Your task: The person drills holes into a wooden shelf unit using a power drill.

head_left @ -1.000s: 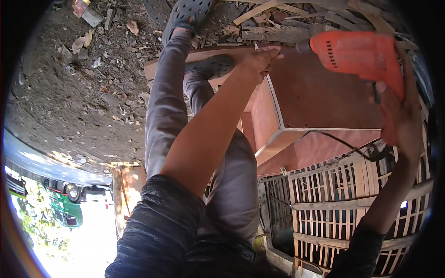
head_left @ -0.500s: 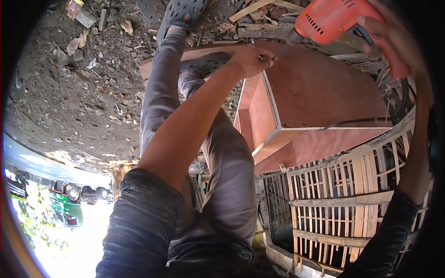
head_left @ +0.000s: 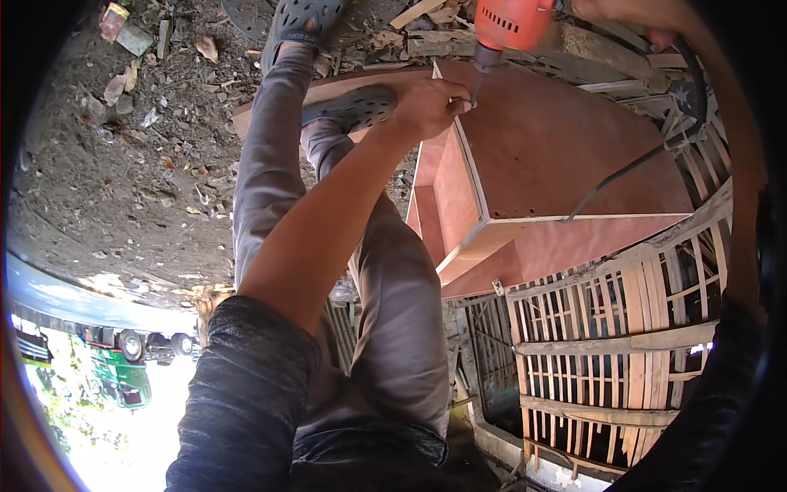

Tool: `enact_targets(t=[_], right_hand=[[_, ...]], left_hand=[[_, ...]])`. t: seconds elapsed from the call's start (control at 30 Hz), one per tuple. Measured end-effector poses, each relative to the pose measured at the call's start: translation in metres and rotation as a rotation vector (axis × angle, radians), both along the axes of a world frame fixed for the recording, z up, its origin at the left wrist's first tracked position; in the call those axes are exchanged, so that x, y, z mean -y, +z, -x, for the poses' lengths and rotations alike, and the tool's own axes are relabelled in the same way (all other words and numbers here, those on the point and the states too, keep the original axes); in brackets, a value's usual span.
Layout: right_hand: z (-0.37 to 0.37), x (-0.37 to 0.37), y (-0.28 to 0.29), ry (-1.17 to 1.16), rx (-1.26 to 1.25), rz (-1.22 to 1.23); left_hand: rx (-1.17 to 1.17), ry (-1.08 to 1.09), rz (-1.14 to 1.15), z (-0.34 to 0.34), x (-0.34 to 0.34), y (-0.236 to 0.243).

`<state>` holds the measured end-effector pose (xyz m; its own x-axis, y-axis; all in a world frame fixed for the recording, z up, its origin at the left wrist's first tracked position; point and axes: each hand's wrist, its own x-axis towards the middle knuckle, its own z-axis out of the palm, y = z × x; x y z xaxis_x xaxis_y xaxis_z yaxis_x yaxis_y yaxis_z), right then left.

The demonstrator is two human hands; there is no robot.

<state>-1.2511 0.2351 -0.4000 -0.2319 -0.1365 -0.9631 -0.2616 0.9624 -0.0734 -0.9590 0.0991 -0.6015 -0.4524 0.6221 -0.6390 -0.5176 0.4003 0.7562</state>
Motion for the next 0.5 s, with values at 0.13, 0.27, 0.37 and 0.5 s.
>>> enact_targets(t=[0.13, 0.27, 0.37, 0.5], right_hand=[[0.006, 0.005, -0.001, 0.049, -0.007, -0.156], [-0.007, -0.002, -0.012, 0.118, -0.090, 0.009], [-0.001, -0.003, -0.016, -0.034, 0.079, -0.111], [-0.016, -0.006, -0.006, 0.103, -0.102, -0.037]], left_hand=[[-0.042, 0.062, -0.103, -0.009, -0.024, -0.004], [-0.032, 0.020, -0.027, -0.017, -0.009, -0.011], [-0.043, 0.018, -0.021, -0.018, -0.010, -0.012], [-0.061, 0.022, -0.034, -0.018, -0.017, -0.011]])
